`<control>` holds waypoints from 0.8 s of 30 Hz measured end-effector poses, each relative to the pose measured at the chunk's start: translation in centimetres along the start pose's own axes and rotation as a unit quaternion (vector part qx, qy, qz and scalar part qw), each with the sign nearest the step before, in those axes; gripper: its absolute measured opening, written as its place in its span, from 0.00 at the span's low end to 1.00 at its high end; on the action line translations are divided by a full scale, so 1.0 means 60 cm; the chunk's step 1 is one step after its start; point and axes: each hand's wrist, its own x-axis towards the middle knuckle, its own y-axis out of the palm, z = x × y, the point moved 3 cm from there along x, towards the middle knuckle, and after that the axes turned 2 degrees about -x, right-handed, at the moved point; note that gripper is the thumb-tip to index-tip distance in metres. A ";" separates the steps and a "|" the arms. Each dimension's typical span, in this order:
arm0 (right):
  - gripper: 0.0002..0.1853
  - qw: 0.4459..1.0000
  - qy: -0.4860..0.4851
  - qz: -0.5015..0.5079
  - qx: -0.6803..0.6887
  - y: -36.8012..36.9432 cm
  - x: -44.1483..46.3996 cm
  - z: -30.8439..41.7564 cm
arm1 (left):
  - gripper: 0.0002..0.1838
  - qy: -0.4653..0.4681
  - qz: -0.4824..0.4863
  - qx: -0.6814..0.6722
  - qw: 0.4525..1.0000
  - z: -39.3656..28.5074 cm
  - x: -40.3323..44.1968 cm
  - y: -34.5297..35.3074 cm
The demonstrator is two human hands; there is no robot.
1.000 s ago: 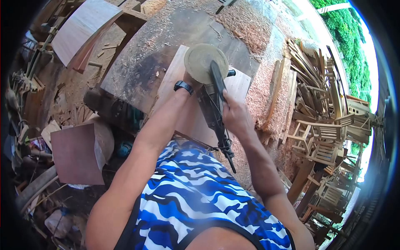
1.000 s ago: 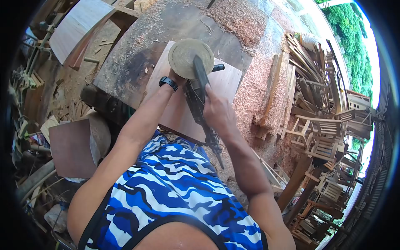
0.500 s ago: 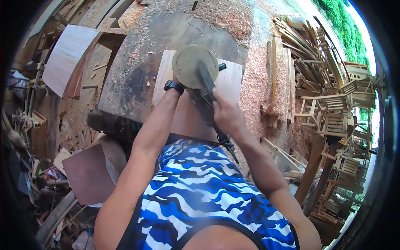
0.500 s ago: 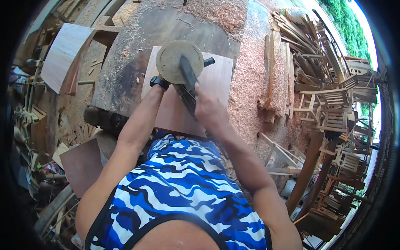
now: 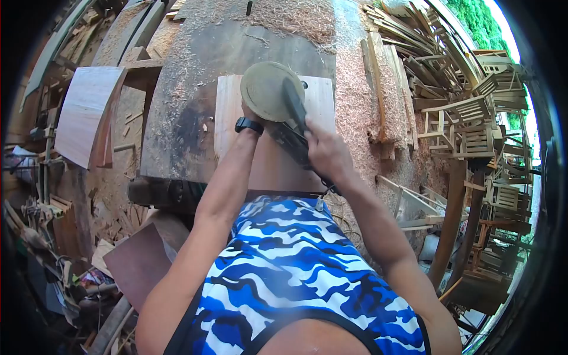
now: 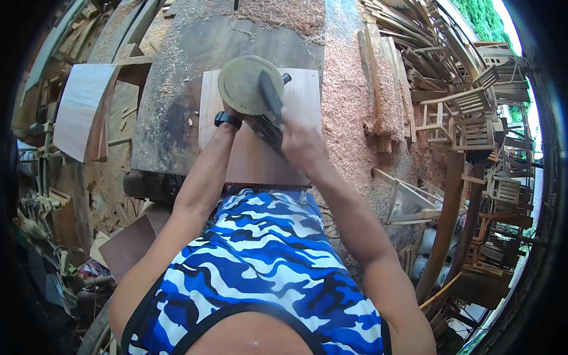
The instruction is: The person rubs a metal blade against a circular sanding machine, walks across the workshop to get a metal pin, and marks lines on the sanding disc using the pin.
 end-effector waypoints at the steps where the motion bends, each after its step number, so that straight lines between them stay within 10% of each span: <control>1: 0.20 0.999 0.023 -0.032 0.009 0.006 0.034 -0.014 | 0.22 0.046 0.002 0.134 0.990 -0.005 -0.005 0.002; 5: 0.21 0.988 -0.009 -0.134 -0.071 0.019 0.189 -0.120 | 0.24 0.120 0.036 0.411 0.903 -0.030 -0.025 0.019; 6: 0.21 0.980 -0.076 -0.165 -0.086 0.023 0.197 -0.133 | 0.25 0.068 0.014 0.107 0.992 -0.018 -0.018 0.020; 11: 0.20 0.999 0.031 -0.005 -0.024 -0.024 -0.048 0.051 | 0.25 0.061 0.050 0.260 0.962 0.011 -0.010 -0.009; 17: 0.22 0.991 0.084 -0.098 -0.027 0.012 0.164 -0.057 | 0.28 0.049 0.048 0.313 0.947 -0.012 -0.038 -0.004; 19: 0.22 0.992 0.051 -0.116 -0.007 -0.010 0.151 -0.041 | 0.30 -0.157 0.050 -0.291 0.943 -0.009 -0.041 0.008; 21: 0.22 0.996 0.034 -0.087 0.011 -0.031 0.086 0.009 | 0.25 -0.084 0.085 -0.189 0.975 0.009 -0.040 -0.008; 22: 0.22 0.997 0.052 -0.051 0.014 -0.036 0.025 0.046 | 0.25 0.049 0.118 0.148 0.981 0.008 -0.040 -0.019; 23: 0.22 0.999 0.039 -0.030 -0.001 -0.019 -0.017 0.055 | 0.25 0.176 0.138 0.466 0.856 0.007 -0.036 -0.018; 24: 0.22 0.998 0.059 -0.024 -0.028 -0.006 -0.034 0.065 | 0.25 0.177 0.136 0.466 0.856 0.008 -0.028 -0.016</control>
